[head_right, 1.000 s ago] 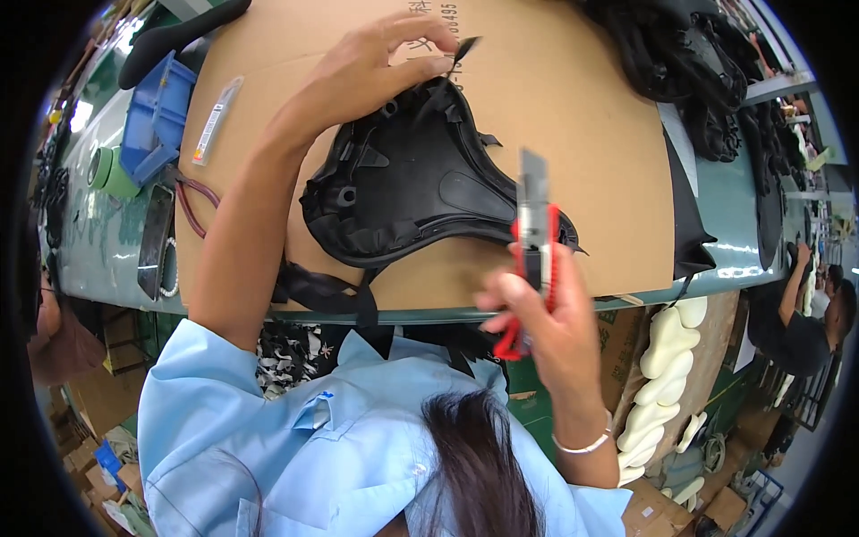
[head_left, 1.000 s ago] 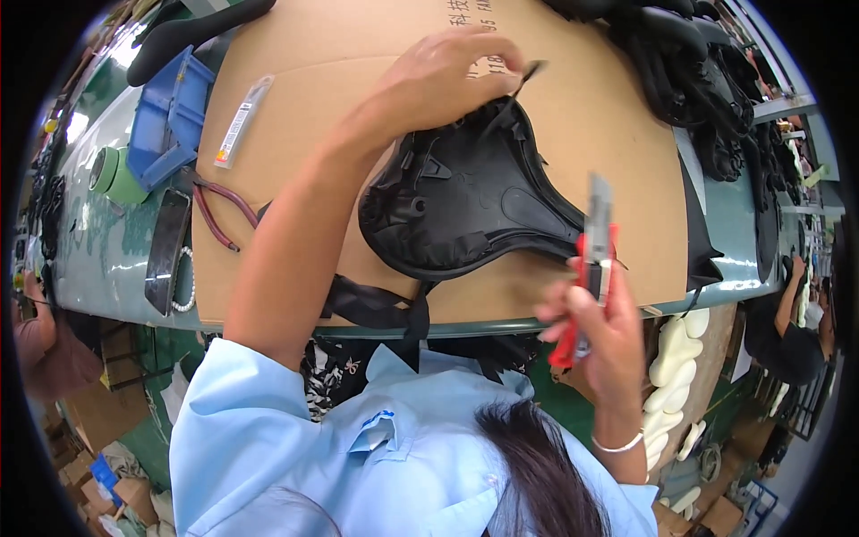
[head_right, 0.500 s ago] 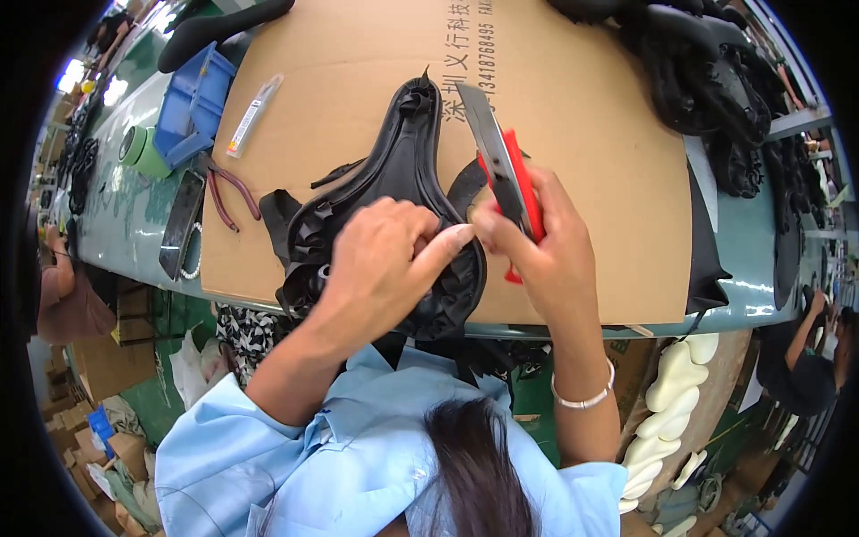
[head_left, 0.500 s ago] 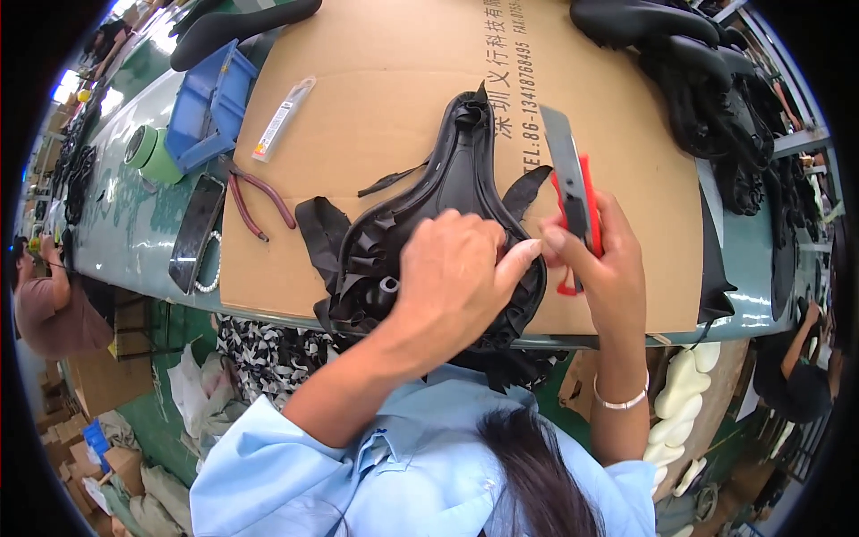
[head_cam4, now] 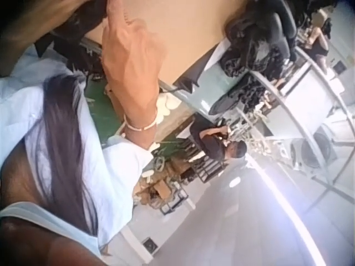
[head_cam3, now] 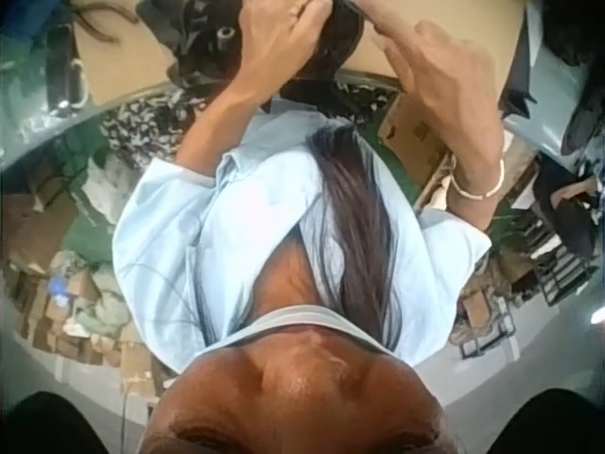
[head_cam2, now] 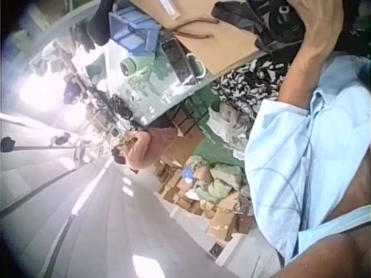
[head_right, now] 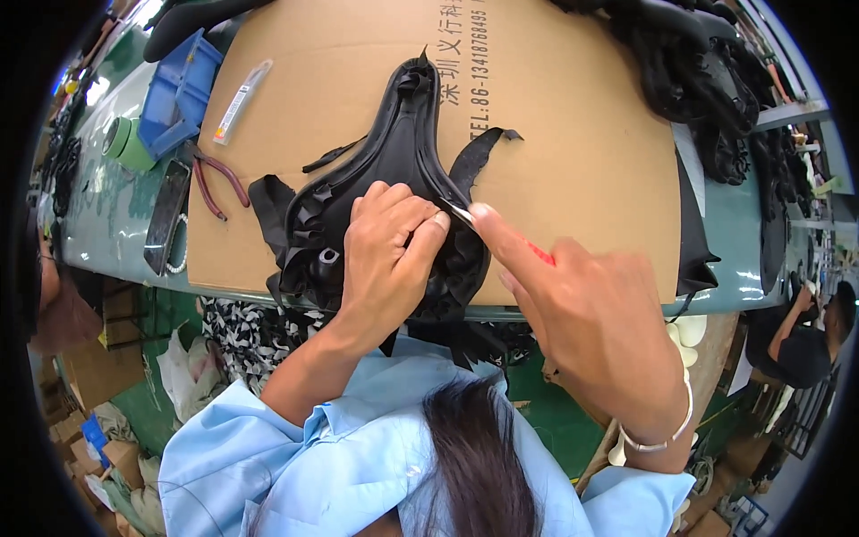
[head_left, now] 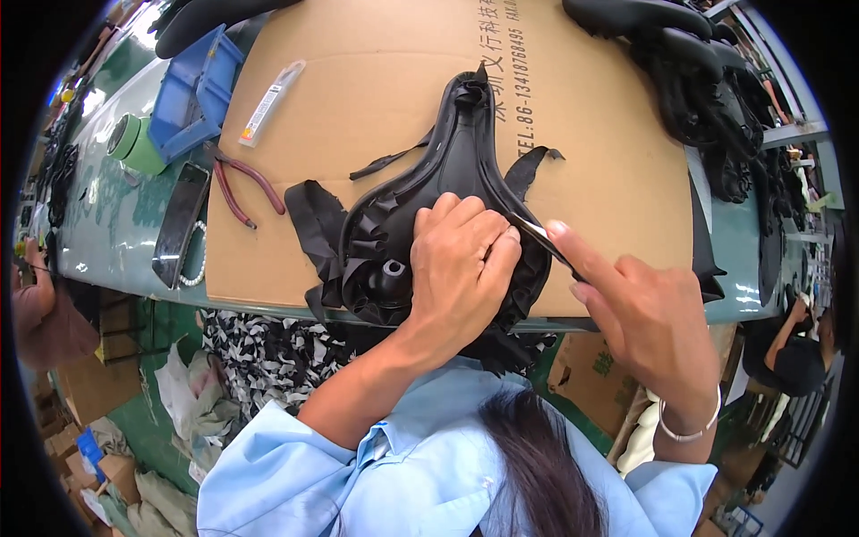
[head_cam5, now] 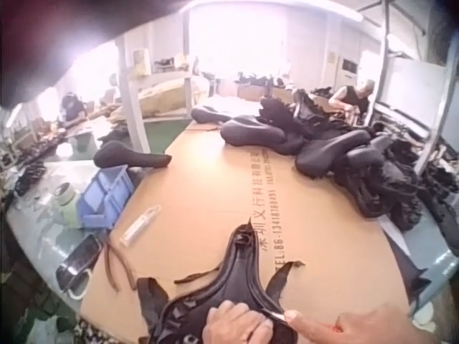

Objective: Trimming excess material from bicycle saddles using a utility knife.

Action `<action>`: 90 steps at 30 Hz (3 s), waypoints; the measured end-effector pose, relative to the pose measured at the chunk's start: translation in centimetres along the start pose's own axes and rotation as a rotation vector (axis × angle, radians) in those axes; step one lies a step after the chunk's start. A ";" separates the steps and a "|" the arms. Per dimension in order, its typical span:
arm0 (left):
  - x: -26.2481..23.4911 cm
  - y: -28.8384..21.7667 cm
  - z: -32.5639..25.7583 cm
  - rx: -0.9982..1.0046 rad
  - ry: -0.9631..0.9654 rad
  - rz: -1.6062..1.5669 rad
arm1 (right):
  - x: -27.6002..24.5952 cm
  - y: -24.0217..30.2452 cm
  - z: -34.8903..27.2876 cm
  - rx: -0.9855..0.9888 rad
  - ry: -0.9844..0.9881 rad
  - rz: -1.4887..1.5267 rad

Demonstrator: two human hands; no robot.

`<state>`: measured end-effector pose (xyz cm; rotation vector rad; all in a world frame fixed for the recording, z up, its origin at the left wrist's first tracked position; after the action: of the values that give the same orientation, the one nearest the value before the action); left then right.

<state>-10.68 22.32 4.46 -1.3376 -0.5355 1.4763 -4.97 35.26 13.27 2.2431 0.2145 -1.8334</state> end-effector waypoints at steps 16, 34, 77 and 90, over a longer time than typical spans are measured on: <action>-4.4 -0.9 1.7 -0.069 -0.001 -0.342 | 5.7 -0.6 -1.7 0.258 -0.451 0.220; -3.1 2.3 14.6 -0.336 0.322 -0.982 | 9.3 0.1 0.7 0.402 -0.398 0.978; -7.4 3.4 3.6 -0.483 0.151 -0.339 | 5.1 -7.8 0.9 0.022 -0.070 0.674; -6.7 2.0 11.4 0.029 0.133 -1.339 | 5.9 -2.1 -1.1 0.148 -0.167 0.624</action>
<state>-22.81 19.09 9.00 -0.7024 -1.0265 0.2794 -3.24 37.36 7.48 1.9153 -0.6002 -1.6973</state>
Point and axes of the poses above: each hand's wrist, its own z-axis towards the middle knuckle, its own x-axis out of the palm, y = z × x, the point moved 6 cm from there along z, towards the middle knuckle, and after that the axes turned 1 degree about -x, right-handed, at the moved point
